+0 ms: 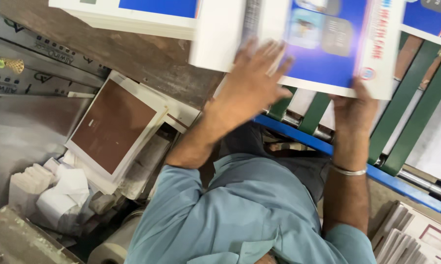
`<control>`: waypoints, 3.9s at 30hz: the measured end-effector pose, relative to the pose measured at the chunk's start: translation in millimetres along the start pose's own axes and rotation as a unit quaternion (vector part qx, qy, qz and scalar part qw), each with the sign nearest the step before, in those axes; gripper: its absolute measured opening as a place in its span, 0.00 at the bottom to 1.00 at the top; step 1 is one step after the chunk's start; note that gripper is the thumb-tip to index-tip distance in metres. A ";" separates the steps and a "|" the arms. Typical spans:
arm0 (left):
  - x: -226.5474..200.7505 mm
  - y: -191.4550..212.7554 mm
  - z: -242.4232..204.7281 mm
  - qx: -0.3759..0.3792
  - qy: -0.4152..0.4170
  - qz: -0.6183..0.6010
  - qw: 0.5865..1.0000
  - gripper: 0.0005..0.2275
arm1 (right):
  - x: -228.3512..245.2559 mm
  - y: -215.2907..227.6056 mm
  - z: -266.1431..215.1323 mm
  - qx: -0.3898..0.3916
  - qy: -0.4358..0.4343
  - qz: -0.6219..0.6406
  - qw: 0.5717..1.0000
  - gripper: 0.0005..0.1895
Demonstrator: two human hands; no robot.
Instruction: The person repeatedly picks up white cardboard boxes from a stack on the left and places them onto a blue conveyor belt with green rollers. The boxes are handled one by one and moved to the right side of the frame.
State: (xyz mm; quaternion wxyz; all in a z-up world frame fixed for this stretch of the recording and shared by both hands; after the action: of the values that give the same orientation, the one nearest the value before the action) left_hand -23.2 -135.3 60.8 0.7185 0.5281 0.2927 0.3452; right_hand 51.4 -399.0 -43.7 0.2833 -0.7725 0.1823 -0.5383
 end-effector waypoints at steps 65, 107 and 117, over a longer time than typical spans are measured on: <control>124.3 -19.6 -68.5 -0.292 0.130 0.222 0.921 0.13 | -35.3 201.9 -29.5 -0.180 0.019 -0.001 0.984 0.17; 135.4 -1.2 -57.6 -0.266 0.074 0.160 0.948 0.16 | 28.4 238.8 -5.8 -0.318 0.232 0.006 0.919 0.16; 139.2 -32.0 -62.3 -0.320 0.064 0.190 0.926 0.20 | -5.8 260.3 -15.6 -0.257 0.246 -0.020 0.934 0.19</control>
State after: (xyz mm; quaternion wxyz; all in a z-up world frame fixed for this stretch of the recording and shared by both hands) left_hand 16.0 5.0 5.4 0.7497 0.2924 0.1062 0.5841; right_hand 40.9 -600.6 -208.9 0.0107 -0.6662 0.3627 -0.6516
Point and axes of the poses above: each hand's wrist, its own z-axis towards the middle knuckle, its own y-axis out of the back of the hand, x = y × z, the point moved 1 cm from there along z, towards the middle knuckle, and after that the axes turned 12 degrees about -y, right-handed, at the moved point
